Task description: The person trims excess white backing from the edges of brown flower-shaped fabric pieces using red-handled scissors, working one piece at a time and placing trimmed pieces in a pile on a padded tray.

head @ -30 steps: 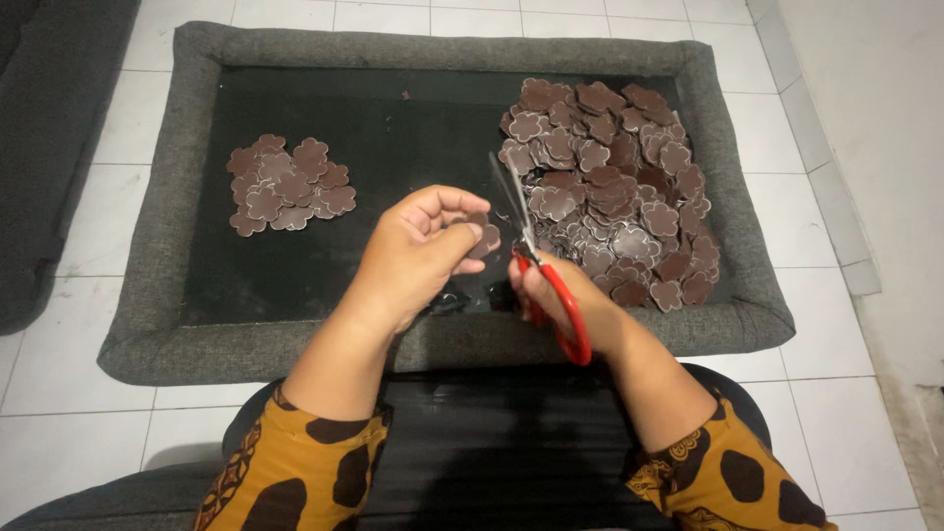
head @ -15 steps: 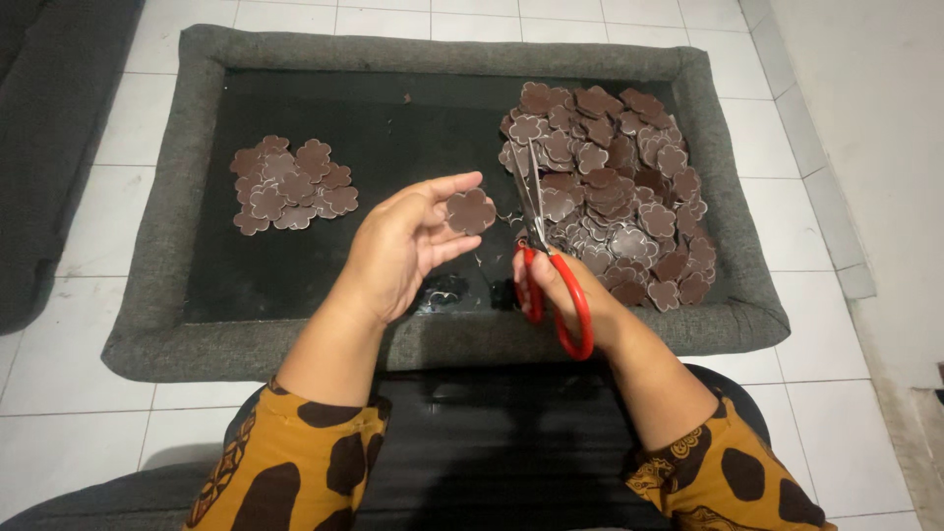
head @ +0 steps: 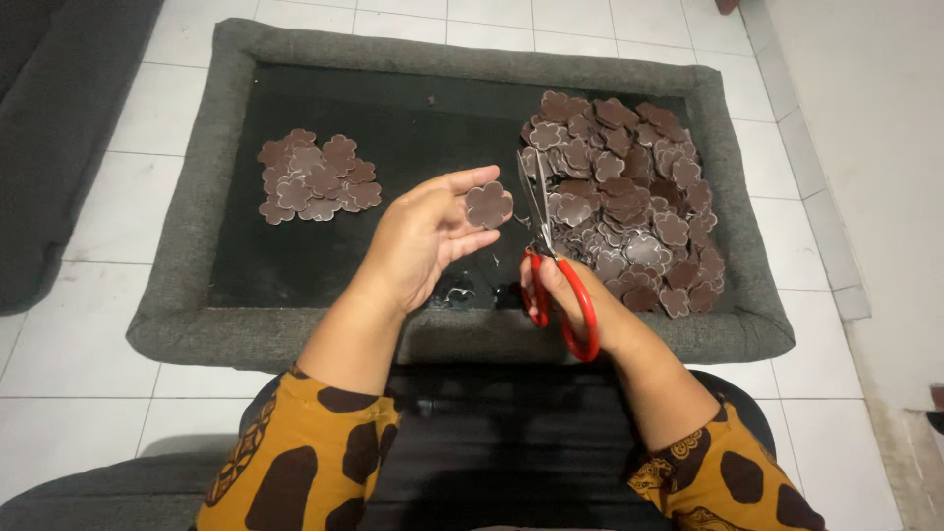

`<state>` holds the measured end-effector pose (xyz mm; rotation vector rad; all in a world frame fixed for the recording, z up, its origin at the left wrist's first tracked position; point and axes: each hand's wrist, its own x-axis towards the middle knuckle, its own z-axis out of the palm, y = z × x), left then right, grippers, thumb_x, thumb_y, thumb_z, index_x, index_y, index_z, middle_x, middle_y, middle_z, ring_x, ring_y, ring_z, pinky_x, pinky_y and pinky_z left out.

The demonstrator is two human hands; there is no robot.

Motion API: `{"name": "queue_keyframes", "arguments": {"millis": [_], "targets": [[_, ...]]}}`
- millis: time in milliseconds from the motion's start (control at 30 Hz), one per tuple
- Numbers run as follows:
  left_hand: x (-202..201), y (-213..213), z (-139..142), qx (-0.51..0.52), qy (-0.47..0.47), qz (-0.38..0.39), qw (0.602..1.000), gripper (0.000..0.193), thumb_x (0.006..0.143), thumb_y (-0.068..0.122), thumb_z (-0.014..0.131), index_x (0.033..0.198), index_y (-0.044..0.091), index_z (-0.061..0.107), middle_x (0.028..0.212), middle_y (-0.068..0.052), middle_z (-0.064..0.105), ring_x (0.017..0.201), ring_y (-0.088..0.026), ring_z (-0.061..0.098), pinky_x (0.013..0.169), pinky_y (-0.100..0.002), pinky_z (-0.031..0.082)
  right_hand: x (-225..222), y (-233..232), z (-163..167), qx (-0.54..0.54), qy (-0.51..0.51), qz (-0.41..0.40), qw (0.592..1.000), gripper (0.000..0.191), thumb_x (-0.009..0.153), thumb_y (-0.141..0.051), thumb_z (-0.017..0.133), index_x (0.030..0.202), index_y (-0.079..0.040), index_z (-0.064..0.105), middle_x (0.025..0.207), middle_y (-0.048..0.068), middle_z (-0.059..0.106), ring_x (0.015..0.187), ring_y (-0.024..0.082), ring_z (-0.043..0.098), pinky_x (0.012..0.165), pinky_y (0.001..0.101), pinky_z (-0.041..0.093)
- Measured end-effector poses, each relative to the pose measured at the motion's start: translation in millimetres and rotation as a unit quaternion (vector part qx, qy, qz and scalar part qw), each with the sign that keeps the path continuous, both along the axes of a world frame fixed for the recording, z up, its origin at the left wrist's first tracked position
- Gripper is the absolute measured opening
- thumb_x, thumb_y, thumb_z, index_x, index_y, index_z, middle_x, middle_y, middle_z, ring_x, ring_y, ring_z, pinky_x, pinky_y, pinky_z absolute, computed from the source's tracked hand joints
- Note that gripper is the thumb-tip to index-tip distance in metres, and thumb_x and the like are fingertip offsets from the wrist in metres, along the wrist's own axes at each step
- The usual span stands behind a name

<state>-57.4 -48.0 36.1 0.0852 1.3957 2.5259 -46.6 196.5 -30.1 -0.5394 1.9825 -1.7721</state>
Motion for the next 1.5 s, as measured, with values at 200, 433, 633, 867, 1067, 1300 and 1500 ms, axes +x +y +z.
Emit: {"name": "queue_keyframes", "arguments": {"millis": [200, 433, 633, 867, 1067, 1300, 1500], "targets": [[-6.9, -3.7, -2.6, -0.036, 0.009, 0.022, 0.999, 0.041, 0.091, 0.004, 0.058, 0.132, 0.005, 0.059, 0.109, -0.006, 0.073, 0.099, -0.013, 0.072, 0.091, -0.036, 0.058, -1.4, -1.4, -8.1, -0.039, -0.020, -0.015, 0.999, 0.060, 0.102, -0.062, 0.041, 0.101, -0.004, 0.058, 0.080, 0.006, 0.059, 0.072, 0.017, 0.060, 0.065, 0.0318, 0.050], [-35.2, -33.4, -20.3, -0.115, 0.034, 0.185, 0.975, 0.022, 0.095, 0.017, 0.071, 0.113, 0.006, 0.067, 0.105, -0.006, 0.073, 0.092, -0.011, 0.069, 0.074, -0.026, 0.055, 3.0, -4.6, -17.1, -0.136, -0.092, -0.025, 0.986, 0.052, 0.103, -0.056, 0.045, 0.104, -0.005, 0.058, 0.081, 0.007, 0.056, 0.074, 0.019, 0.056, 0.068, 0.0340, 0.049], [-60.8, -93.8, -33.5, -0.156, 0.045, 0.332, 0.929, 0.033, 0.093, 0.023, 0.074, 0.120, 0.005, 0.071, 0.110, -0.011, 0.076, 0.093, -0.018, 0.070, 0.075, -0.030, 0.053, 6.4, 2.3, -8.3, -0.104, -0.062, -0.020, 0.992, 0.054, 0.102, -0.057, 0.043, 0.101, -0.004, 0.058, 0.081, 0.007, 0.057, 0.075, 0.019, 0.058, 0.068, 0.0336, 0.049], [-56.3, -104.7, -29.5, -0.655, -0.134, 0.303, 0.679, 0.083, 0.093, 0.051, 0.059, 0.160, 0.020, 0.020, 0.166, -0.021, 0.011, 0.152, -0.046, -0.006, 0.117, -0.069, 0.006, 8.1, 12.0, 9.2, -0.140, -0.040, -0.026, 0.989, 0.053, 0.102, -0.057, 0.044, 0.102, -0.006, 0.057, 0.081, 0.007, 0.057, 0.074, 0.019, 0.057, 0.068, 0.0329, 0.048], [-55.6, -16.9, -49.8, -0.756, -0.024, 0.177, 0.629, 0.093, 0.095, 0.062, 0.049, 0.162, 0.010, 0.011, 0.166, -0.029, -0.005, 0.151, -0.047, -0.018, 0.115, -0.072, -0.005, 1.2, 53.4, 16.4, -0.171, -0.017, -0.095, 0.980, 0.053, 0.107, -0.056, 0.044, 0.098, -0.005, 0.056, 0.079, 0.006, 0.054, 0.070, 0.018, 0.053, 0.066, 0.0330, 0.047], [-37.1, 83.6, -78.7, -0.766, 0.092, 0.113, 0.626, 0.097, 0.094, 0.073, 0.038, 0.160, 0.005, 0.014, 0.166, -0.028, 0.007, 0.154, -0.045, -0.003, 0.119, -0.064, -0.001, -9.3, 84.5, 35.4, -0.148, 0.027, -0.180, 0.972, 0.058, 0.106, -0.060, 0.037, 0.098, -0.005, 0.056, 0.082, 0.006, 0.055, 0.071, 0.016, 0.054, 0.067, 0.0304, 0.047], [-40.3, 118.0, -83.6, -0.745, 0.140, 0.064, 0.649, 0.099, 0.096, 0.072, 0.035, 0.159, -0.002, 0.012, 0.165, -0.030, 0.008, 0.154, -0.043, -0.001, 0.121, -0.060, -0.002, -19.8, 84.4, 45.0, -0.170, 0.051, -0.198, 0.964, 0.062, 0.107, -0.063, 0.034, 0.097, -0.006, 0.054, 0.085, 0.005, 0.054, 0.074, 0.016, 0.053, 0.070, 0.0302, 0.048]]}}
